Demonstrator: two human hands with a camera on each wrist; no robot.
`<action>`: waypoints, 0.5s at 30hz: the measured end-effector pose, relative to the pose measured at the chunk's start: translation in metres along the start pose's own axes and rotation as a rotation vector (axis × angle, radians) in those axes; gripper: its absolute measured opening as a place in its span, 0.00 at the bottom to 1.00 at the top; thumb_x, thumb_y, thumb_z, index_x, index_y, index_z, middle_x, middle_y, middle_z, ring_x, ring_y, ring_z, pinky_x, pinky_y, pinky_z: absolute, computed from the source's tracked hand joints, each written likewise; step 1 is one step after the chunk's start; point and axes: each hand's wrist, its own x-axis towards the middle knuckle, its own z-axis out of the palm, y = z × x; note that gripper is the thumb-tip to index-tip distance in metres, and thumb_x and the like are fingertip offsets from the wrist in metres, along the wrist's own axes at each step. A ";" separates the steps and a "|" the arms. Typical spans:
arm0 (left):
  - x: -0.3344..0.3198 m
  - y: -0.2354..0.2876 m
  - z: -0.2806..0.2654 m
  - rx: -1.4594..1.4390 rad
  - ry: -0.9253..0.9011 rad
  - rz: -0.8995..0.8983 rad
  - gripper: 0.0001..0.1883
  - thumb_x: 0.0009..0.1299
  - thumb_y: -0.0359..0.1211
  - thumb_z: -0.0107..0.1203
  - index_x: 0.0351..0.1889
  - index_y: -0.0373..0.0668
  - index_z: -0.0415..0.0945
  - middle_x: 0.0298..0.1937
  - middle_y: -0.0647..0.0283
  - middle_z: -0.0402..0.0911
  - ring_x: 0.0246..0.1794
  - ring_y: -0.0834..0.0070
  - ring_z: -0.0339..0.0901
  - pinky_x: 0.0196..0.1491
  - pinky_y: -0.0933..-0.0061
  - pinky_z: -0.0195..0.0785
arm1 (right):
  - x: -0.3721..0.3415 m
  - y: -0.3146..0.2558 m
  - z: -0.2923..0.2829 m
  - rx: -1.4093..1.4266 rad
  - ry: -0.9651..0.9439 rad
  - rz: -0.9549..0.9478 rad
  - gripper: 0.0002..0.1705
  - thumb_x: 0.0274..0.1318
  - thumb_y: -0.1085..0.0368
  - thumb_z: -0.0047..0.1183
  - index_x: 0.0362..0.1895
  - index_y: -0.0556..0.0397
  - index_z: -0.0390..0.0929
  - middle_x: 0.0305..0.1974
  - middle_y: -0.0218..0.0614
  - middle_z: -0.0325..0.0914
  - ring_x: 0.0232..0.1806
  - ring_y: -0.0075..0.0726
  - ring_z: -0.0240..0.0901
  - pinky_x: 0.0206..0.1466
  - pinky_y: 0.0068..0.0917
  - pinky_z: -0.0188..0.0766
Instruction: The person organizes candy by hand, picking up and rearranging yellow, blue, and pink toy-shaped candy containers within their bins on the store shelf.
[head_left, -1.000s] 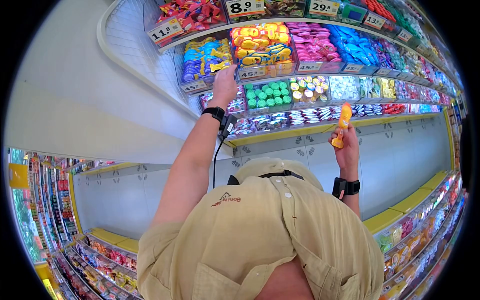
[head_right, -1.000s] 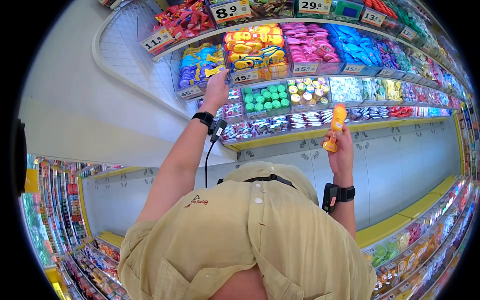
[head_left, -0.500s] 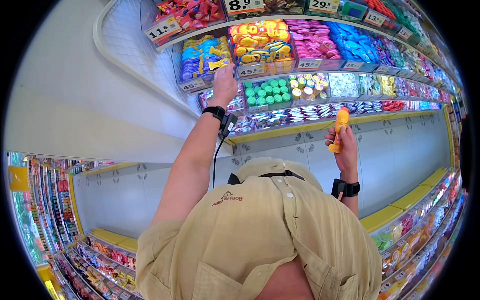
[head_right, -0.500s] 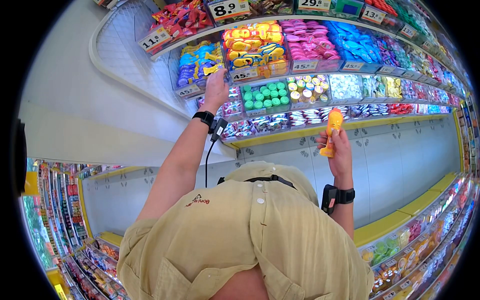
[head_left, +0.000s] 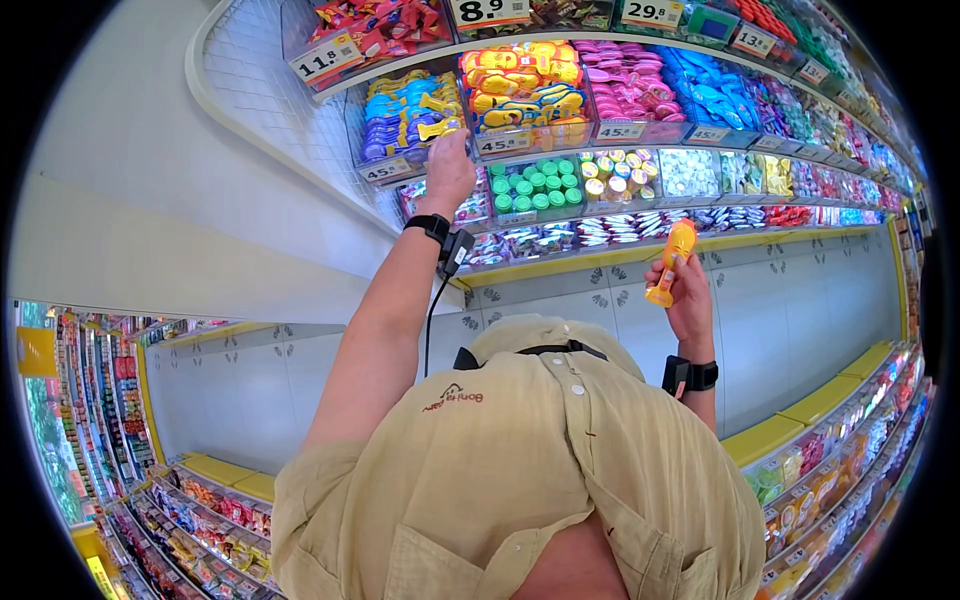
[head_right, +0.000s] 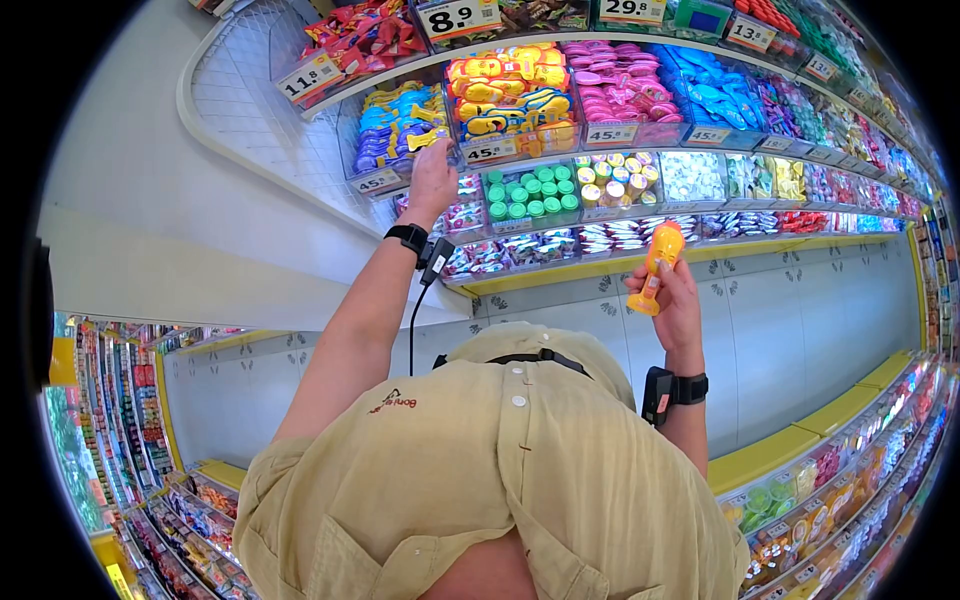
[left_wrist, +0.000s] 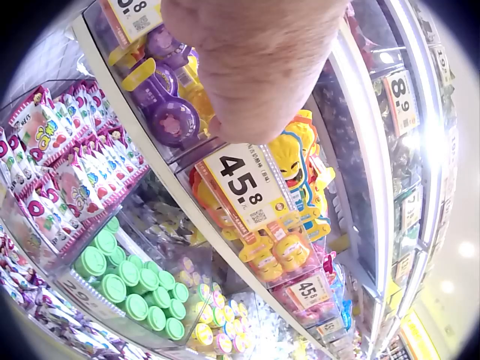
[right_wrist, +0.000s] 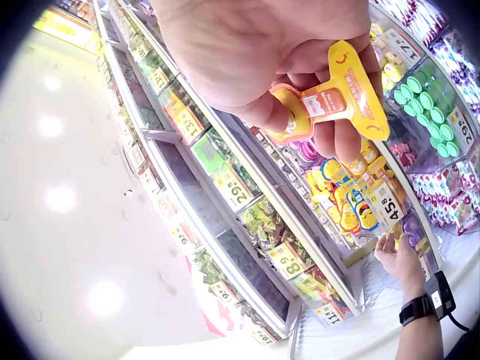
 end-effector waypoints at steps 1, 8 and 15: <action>0.000 -0.001 0.001 -0.002 -0.002 0.002 0.22 0.56 0.23 0.50 0.51 0.39 0.68 0.46 0.51 0.75 0.53 0.56 0.70 0.63 0.56 0.55 | 0.000 0.000 0.000 0.027 0.002 0.001 0.13 0.66 0.59 0.43 0.49 0.53 0.66 0.34 0.36 0.76 0.35 0.35 0.77 0.40 0.29 0.74; -0.001 -0.002 0.001 -0.016 0.006 0.001 0.23 0.55 0.23 0.50 0.52 0.38 0.68 0.47 0.50 0.75 0.53 0.56 0.69 0.63 0.56 0.55 | 0.003 -0.002 0.001 0.043 0.046 0.036 0.11 0.64 0.59 0.45 0.44 0.52 0.67 0.31 0.35 0.76 0.30 0.31 0.76 0.36 0.27 0.74; -0.001 -0.003 0.002 -0.013 0.037 0.034 0.22 0.55 0.23 0.50 0.51 0.37 0.67 0.47 0.49 0.75 0.52 0.52 0.69 0.59 0.55 0.58 | 0.008 -0.004 0.008 -0.023 0.022 0.045 0.10 0.64 0.60 0.45 0.43 0.52 0.67 0.31 0.34 0.75 0.30 0.30 0.76 0.35 0.26 0.73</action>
